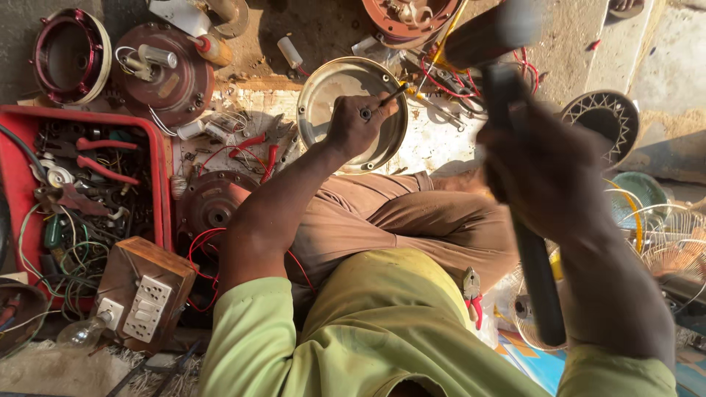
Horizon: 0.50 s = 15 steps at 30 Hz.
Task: The person is repairing an electrical motor component. They use a hammer and a metal punch to tap and adjust a central shaft or bearing within a circular metal housing. The person repeatedly positions the punch and strikes it with the hammer to drive the component into place.
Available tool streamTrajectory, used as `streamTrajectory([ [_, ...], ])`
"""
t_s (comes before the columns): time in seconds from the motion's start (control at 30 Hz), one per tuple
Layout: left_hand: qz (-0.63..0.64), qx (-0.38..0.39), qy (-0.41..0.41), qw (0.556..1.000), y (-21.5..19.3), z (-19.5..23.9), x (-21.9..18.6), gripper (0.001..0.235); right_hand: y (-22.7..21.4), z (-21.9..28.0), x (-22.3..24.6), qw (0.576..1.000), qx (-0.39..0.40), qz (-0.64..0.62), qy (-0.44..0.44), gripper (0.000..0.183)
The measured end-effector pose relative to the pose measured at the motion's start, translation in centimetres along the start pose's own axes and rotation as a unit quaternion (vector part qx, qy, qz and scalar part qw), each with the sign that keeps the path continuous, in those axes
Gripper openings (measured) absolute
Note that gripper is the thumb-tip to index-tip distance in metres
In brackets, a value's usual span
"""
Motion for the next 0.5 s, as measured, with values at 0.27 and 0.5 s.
streamTrajectory([
  [0.27, -0.003, -0.001, 0.074, 0.997, 0.2, 0.0, -1.1, 0.026, 4.6, 1.0, -8.8, 0.99, -0.049, -0.129, 0.017, 0.016],
  [0.5, 0.063, -0.038, -0.023, 0.997, -1.9, 1.3, 3.4, 0.025, 2.9, 1.7, -8.8, 0.967, -0.033, -0.243, 0.069, 0.059],
])
Point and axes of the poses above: each hand's wrist, its own z-axis away from the middle knuckle, its own y-axis out of the palm, x = y × z, the point moved 3 cm from there along -z, towards the middle knuckle, and after that the axes turned 4 degrees about -y, right-handed, at the moved point
